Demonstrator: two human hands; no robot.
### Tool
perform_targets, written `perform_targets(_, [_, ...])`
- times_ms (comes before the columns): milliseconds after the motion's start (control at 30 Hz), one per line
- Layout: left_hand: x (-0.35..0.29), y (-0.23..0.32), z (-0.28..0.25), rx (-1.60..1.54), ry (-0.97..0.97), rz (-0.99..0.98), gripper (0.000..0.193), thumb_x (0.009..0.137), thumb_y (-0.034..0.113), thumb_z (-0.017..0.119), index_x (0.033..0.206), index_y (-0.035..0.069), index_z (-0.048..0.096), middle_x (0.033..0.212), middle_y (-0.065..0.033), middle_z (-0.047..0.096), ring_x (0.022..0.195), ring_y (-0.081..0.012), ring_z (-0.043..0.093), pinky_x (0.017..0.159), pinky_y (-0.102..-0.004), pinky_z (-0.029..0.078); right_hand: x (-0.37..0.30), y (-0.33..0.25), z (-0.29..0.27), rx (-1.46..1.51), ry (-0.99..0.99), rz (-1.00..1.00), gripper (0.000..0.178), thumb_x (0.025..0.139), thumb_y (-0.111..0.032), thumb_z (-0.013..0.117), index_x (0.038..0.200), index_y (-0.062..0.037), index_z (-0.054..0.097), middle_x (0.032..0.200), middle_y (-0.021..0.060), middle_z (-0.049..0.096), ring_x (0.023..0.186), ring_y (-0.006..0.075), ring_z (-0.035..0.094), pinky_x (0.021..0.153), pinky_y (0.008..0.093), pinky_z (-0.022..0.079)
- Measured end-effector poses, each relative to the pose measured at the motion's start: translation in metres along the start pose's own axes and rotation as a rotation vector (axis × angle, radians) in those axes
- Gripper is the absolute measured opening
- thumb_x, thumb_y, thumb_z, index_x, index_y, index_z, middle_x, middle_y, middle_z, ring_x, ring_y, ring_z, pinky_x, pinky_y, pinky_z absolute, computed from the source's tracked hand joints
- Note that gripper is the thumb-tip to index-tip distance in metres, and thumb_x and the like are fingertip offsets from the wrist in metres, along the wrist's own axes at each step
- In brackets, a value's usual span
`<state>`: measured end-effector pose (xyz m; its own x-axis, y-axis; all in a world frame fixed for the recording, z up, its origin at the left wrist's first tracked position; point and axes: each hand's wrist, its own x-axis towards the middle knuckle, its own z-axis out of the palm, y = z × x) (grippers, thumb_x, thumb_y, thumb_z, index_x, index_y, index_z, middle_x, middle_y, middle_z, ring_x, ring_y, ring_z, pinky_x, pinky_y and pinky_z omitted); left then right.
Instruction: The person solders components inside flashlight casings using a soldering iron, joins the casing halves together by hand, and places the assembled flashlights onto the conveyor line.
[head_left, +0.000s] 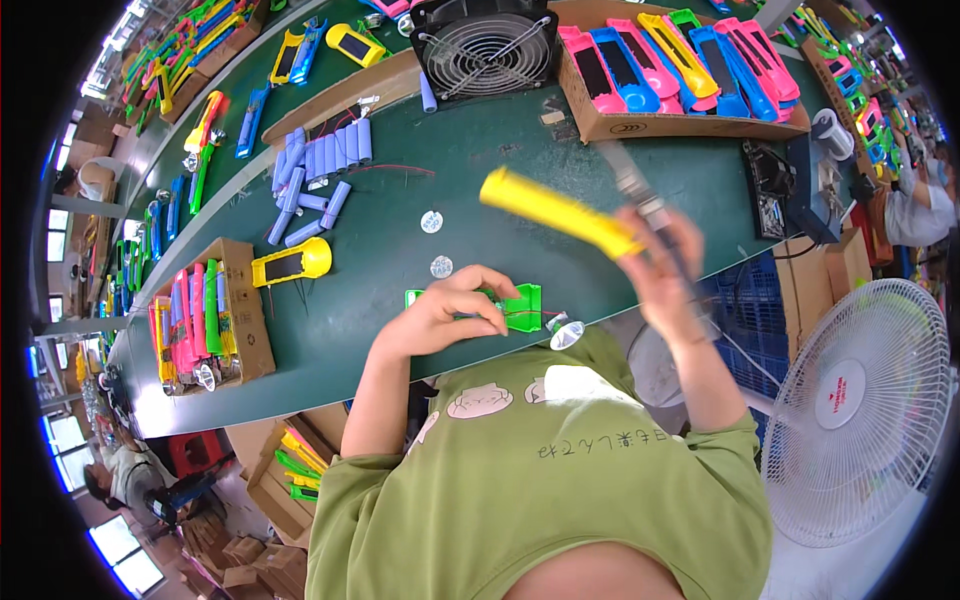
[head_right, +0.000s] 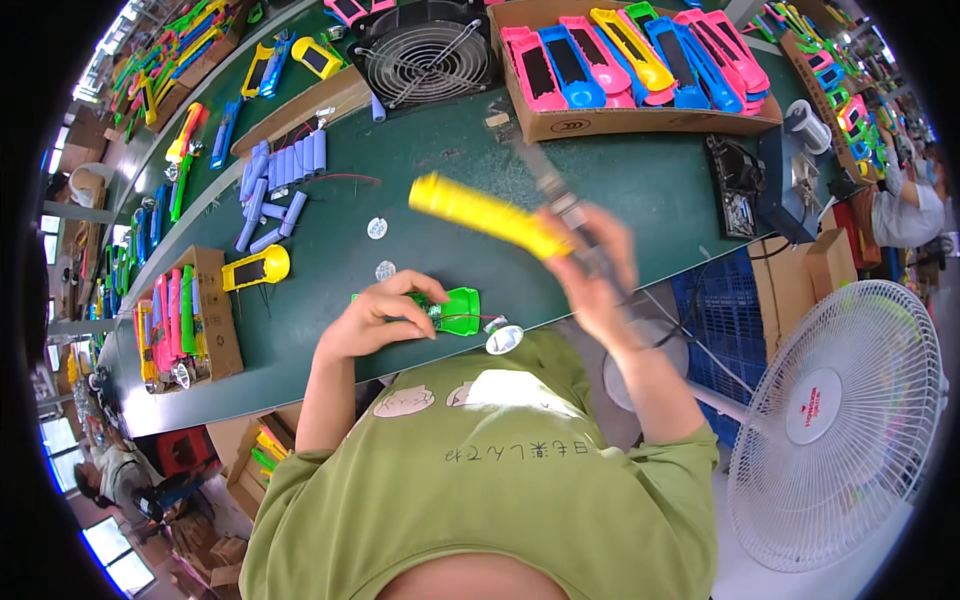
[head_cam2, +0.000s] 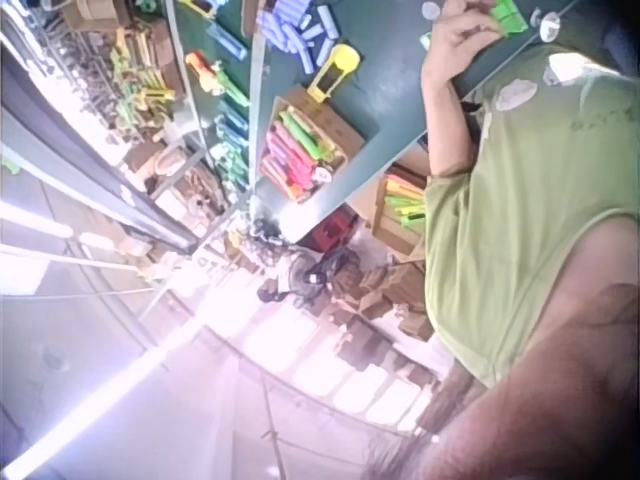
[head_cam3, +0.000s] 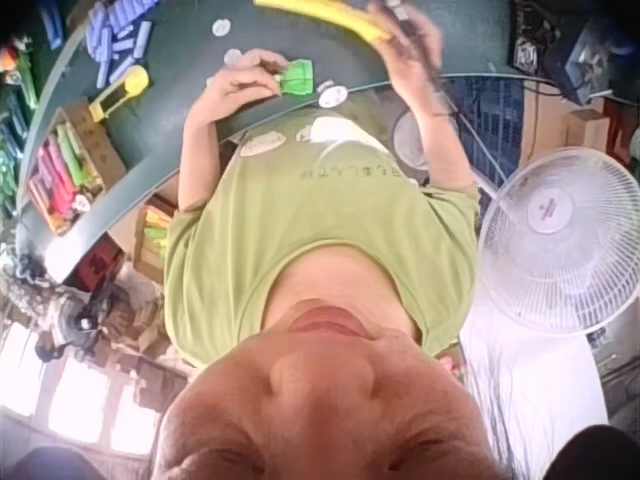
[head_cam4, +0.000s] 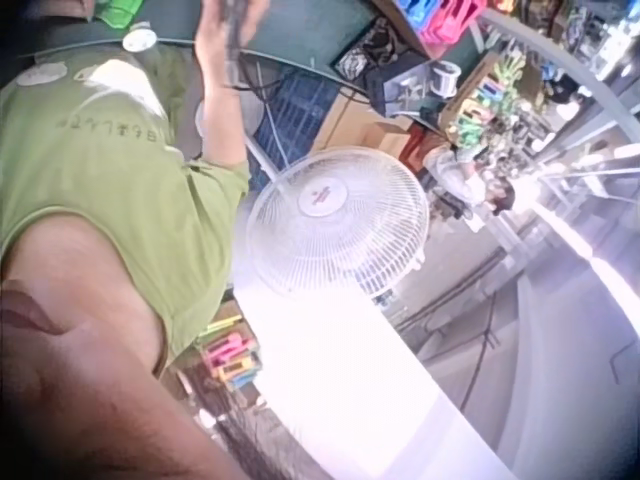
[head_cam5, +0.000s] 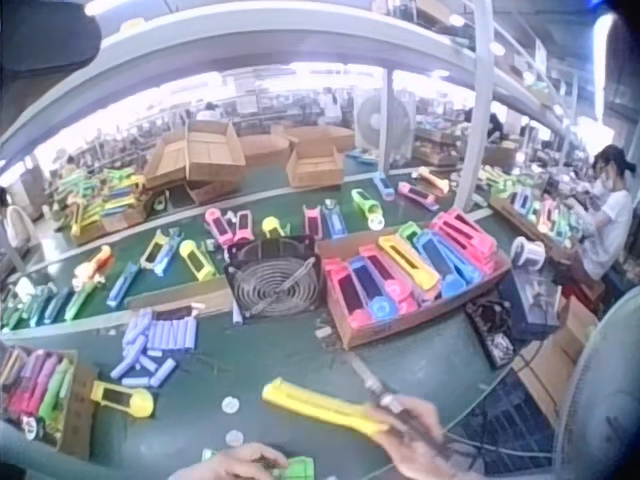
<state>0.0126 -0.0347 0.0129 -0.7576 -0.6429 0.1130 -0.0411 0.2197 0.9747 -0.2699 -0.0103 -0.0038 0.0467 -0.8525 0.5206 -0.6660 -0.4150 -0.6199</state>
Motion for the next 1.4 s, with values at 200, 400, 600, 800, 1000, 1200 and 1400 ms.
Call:
perform_targets(200, [-0.015,-0.013,0.01,-0.524,0.472,0.031,0.015,0.071,-0.003,0.064,0.086,-0.003,0.065,0.089,-0.0119,0.057,0.073,-0.0174,0.058,0.069,-0.0285,0.048,-0.031,0.003,0.04,0.402,-0.325,-0.007,0.038,0.075,0.003,0.06,0.109,-0.0036,0.046,0.103,0.0098,0.063,0.096,0.0245,0.06,0.105,0.0438,0.026])
perform_targets(400, [-0.002,0.006,0.006,1.036,0.726,0.007,0.011,0.064,-0.001,0.064,0.073,0.006,0.064,0.071,-0.0047,0.055,0.066,-0.0226,0.052,0.058,-0.0312,0.042,-0.045,0.009,0.047,0.695,-0.354,0.068,0.04,0.08,0.003,0.057,0.116,-0.0022,0.041,0.104,0.0148,0.061,0.049,0.0073,0.048,0.098,0.0303,0.035])
perform_targets(600, [-0.001,-0.007,-0.014,1.084,0.285,-0.178,0.003,0.068,0.006,0.061,0.071,0.007,0.062,0.069,-0.0062,0.053,0.074,-0.0235,0.051,0.066,-0.0344,0.042,-0.015,-0.023,0.028,0.225,-0.174,-0.183,0.025,0.069,-0.006,0.07,0.092,-0.0057,0.059,0.074,0.0073,0.065,0.067,0.0192,0.062,0.1,0.0476,0.031])
perform_targets(800, [0.012,-0.001,-0.021,1.122,0.115,-0.248,0.004,0.069,0.009,0.06,0.07,0.008,0.064,0.069,-0.0062,0.053,0.078,-0.0243,0.051,0.068,-0.0346,0.042,-0.02,-0.04,0.052,0.687,-0.028,0.342,0.018,0.077,-0.003,0.064,0.092,0.0038,0.057,0.085,0.0136,0.063,0.067,0.0166,0.062,0.068,0.0322,0.052])
perform_targets(1000, [0.019,-0.002,-0.016,1.242,0.085,-0.334,0.004,0.066,0.009,0.061,0.066,0.007,0.065,0.07,-0.0074,0.054,0.079,-0.0239,0.052,0.067,-0.0347,0.043,-0.01,-0.035,0.066,1.034,-0.065,0.795,0.013,0.082,-0.003,0.059,0.093,0.0046,0.057,0.079,0.01,0.062,0.064,0.011,0.061,0.053,0.0211,0.049])
perform_targets(1200, [0.019,-0.005,-0.015,1.268,0.087,-0.357,0.004,0.066,0.008,0.061,0.066,0.006,0.065,0.071,-0.0086,0.055,0.081,-0.0245,0.053,0.067,-0.0358,0.044,-0.007,-0.037,0.068,0.994,-0.127,0.813,0.011,0.082,-0.002,0.058,0.092,0.0039,0.059,0.076,0.0076,0.062,0.062,0.0095,0.06,0.05,0.0192,0.046])
perform_targets(1400, [0.015,-0.006,-0.018,1.202,0.07,-0.392,0.005,0.067,0.008,0.061,0.069,0.006,0.065,0.074,-0.0088,0.055,0.082,-0.0255,0.053,0.068,-0.0361,0.045,-0.008,-0.04,0.072,0.951,-0.133,0.799,0.012,0.082,-0.001,0.058,0.092,0.0036,0.059,0.077,0.0077,0.062,0.064,0.0104,0.062,0.049,0.0188,0.046])
